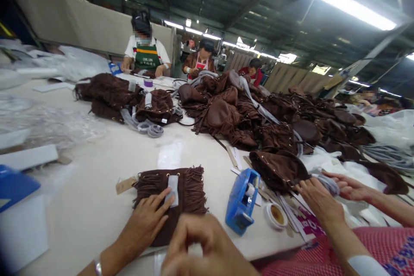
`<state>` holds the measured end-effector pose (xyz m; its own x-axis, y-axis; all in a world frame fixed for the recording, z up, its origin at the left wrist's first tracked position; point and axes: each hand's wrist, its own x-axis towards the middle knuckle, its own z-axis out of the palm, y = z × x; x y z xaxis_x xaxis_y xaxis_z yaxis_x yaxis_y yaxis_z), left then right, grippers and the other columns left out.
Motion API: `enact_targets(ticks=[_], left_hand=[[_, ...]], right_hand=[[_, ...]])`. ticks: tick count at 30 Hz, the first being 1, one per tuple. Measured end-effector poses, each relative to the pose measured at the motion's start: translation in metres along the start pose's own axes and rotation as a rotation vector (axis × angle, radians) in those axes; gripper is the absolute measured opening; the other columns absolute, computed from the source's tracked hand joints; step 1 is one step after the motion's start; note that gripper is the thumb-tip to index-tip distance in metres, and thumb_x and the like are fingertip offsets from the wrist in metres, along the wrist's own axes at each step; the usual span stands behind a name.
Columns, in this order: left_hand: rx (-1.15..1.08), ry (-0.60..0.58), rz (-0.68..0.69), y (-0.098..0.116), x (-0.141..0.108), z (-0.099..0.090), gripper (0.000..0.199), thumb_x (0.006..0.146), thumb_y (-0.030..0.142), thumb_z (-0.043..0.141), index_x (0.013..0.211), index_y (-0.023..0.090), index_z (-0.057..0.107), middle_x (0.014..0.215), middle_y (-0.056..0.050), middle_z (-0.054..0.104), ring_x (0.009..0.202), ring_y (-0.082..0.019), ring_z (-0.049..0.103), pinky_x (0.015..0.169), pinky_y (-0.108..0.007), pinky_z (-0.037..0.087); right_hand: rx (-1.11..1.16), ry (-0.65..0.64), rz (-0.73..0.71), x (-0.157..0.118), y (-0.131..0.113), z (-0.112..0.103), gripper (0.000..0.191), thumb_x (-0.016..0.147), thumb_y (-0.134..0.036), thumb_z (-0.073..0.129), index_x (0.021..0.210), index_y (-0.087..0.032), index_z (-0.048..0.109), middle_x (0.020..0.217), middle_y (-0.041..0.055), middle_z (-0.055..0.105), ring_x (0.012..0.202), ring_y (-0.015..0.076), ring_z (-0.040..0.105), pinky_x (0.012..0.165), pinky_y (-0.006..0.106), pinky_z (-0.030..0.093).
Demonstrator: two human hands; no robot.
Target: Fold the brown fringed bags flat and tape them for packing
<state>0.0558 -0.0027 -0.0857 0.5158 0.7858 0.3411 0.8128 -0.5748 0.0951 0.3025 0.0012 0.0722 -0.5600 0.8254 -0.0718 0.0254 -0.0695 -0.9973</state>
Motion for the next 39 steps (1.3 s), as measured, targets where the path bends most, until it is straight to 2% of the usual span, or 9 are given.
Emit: enact_targets(ticks=[5,10,13,15,18,22,25,31,39], left_hand=[[0.005,0.018,0.007,-0.004,0.002,0.005,0.056,0.087,0.017,0.053,0.141,0.028,0.045,0.154,-0.005,0.038,0.114,-0.025,0.053,0.09,-0.041,0.046],[0.008,0.023,0.013,-0.009,0.001,0.016,0.059,0.086,0.018,0.054,0.143,0.028,0.043,0.157,-0.005,0.033,0.114,-0.025,0.054,0.091,-0.042,0.045],[-0.017,-0.005,0.003,-0.011,0.002,0.016,0.058,0.087,0.019,0.053,0.143,0.028,0.043,0.158,-0.004,0.031,0.115,-0.026,0.053,0.091,-0.042,0.045],[-0.049,-0.033,-0.01,-0.011,0.004,0.011,0.056,0.089,0.019,0.052,0.143,0.028,0.043,0.158,-0.004,0.032,0.115,-0.026,0.053,0.091,-0.042,0.044],[-0.121,-0.097,-0.03,-0.011,0.006,0.004,0.051,0.093,0.022,0.049,0.143,0.028,0.043,0.157,-0.003,0.034,0.117,-0.027,0.051,0.093,-0.045,0.044],[-0.2,-0.154,-0.07,-0.01,0.008,-0.002,0.049,0.095,0.026,0.046,0.143,0.028,0.042,0.157,-0.004,0.033,0.118,-0.028,0.05,0.094,-0.048,0.043],[-0.204,-0.159,-0.072,-0.008,0.009,-0.005,0.048,0.095,0.027,0.046,0.142,0.028,0.044,0.157,-0.005,0.033,0.119,-0.029,0.049,0.094,-0.048,0.043],[-0.146,-0.112,-0.062,-0.003,0.005,-0.011,0.045,0.094,0.028,0.048,0.139,0.03,0.046,0.153,-0.006,0.038,0.119,-0.028,0.049,0.093,-0.045,0.042],[-0.097,-0.07,-0.037,0.001,0.003,-0.013,0.044,0.093,0.028,0.05,0.137,0.03,0.048,0.149,-0.008,0.042,0.116,-0.026,0.05,0.094,-0.044,0.043]], right_hand=[[-0.517,0.38,0.091,0.102,0.066,-0.009,0.029,0.087,-0.041,0.063,0.072,-0.019,0.054,0.052,-0.0072,0.053,0.048,0.0078,0.047,0.048,0.019,0.033],[-0.992,0.442,0.109,0.186,0.096,-0.061,0.02,0.089,-0.036,0.061,0.079,-0.019,0.058,0.067,-0.0018,0.063,0.062,0.0125,0.056,0.06,0.023,0.039],[-1.052,0.459,0.085,0.199,0.098,-0.071,0.009,0.086,-0.023,0.064,0.093,-0.018,0.06,0.087,0.0034,0.067,0.078,0.0157,0.06,0.072,0.026,0.043],[-1.065,0.482,0.074,0.179,0.096,-0.064,0.015,0.089,-0.021,0.059,0.103,-0.018,0.058,0.1,0.0066,0.066,0.089,0.0171,0.06,0.081,0.029,0.044],[-1.122,0.414,-0.061,0.105,0.093,-0.032,0.015,0.097,-0.024,0.049,0.109,-0.018,0.057,0.102,0.0081,0.064,0.096,0.0185,0.058,0.087,0.031,0.044],[-1.245,-0.103,-0.336,-0.019,0.105,0.03,0.018,0.097,-0.014,0.045,0.107,-0.019,0.06,0.1,0.0067,0.067,0.09,0.0177,0.058,0.083,0.032,0.046],[-1.351,-0.246,-0.393,-0.073,0.138,0.059,0.029,0.098,-0.017,0.046,0.125,-0.022,0.056,0.127,0.0082,0.061,0.115,0.0226,0.053,0.098,0.04,0.044],[-1.475,-0.119,-0.554,-0.073,0.193,0.064,0.024,0.098,-0.02,0.048,0.119,-0.02,0.058,0.126,0.0099,0.061,0.118,0.0246,0.051,0.097,0.043,0.044],[-1.474,-0.151,-0.698,-0.077,0.158,0.069,0.021,0.098,-0.018,0.047,0.114,-0.015,0.06,0.116,0.0103,0.067,0.097,0.0189,0.06,0.08,0.034,0.048]])
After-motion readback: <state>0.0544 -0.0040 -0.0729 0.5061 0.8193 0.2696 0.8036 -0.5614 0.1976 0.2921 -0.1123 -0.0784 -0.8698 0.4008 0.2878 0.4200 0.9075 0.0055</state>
